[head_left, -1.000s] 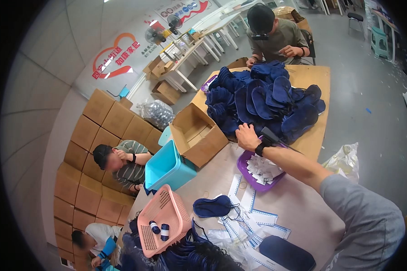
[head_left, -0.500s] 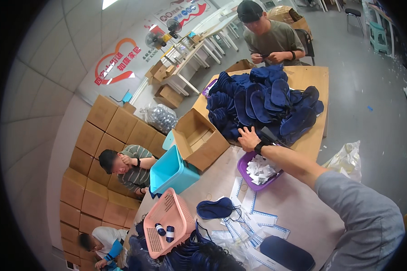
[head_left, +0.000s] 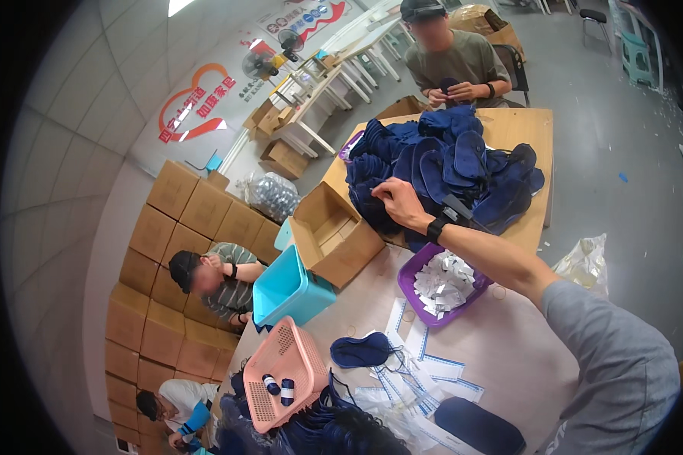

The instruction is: The recorder is assembling components for blue slippers at a workstation.

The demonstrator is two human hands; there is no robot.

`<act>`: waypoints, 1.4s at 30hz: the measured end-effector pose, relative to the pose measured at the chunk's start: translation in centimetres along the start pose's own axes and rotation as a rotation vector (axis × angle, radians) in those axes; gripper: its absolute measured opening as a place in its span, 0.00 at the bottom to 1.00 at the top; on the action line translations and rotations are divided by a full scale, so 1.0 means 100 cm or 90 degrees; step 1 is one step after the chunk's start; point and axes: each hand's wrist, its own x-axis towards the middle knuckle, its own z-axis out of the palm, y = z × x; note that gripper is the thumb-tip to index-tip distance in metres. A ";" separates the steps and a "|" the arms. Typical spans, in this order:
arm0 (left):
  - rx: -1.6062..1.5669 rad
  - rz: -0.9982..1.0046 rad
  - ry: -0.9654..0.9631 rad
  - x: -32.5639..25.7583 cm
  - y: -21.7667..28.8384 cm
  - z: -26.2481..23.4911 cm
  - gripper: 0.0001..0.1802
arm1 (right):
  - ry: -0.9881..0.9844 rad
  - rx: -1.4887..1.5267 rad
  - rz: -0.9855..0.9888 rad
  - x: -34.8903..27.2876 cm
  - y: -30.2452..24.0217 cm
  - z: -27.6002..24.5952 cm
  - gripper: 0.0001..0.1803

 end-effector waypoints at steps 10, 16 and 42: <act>0.008 -0.054 0.045 -0.030 0.010 -0.016 0.17 | -0.449 0.251 -0.389 -0.080 -0.208 -0.043 0.16; 0.005 -0.073 0.079 -0.056 0.008 -0.025 0.17 | -1.062 0.083 -0.333 -0.204 -0.205 -0.077 0.09; -0.174 0.209 -0.171 -0.040 0.128 -0.004 0.21 | -1.068 -0.332 -0.164 -0.251 -0.205 -0.332 0.33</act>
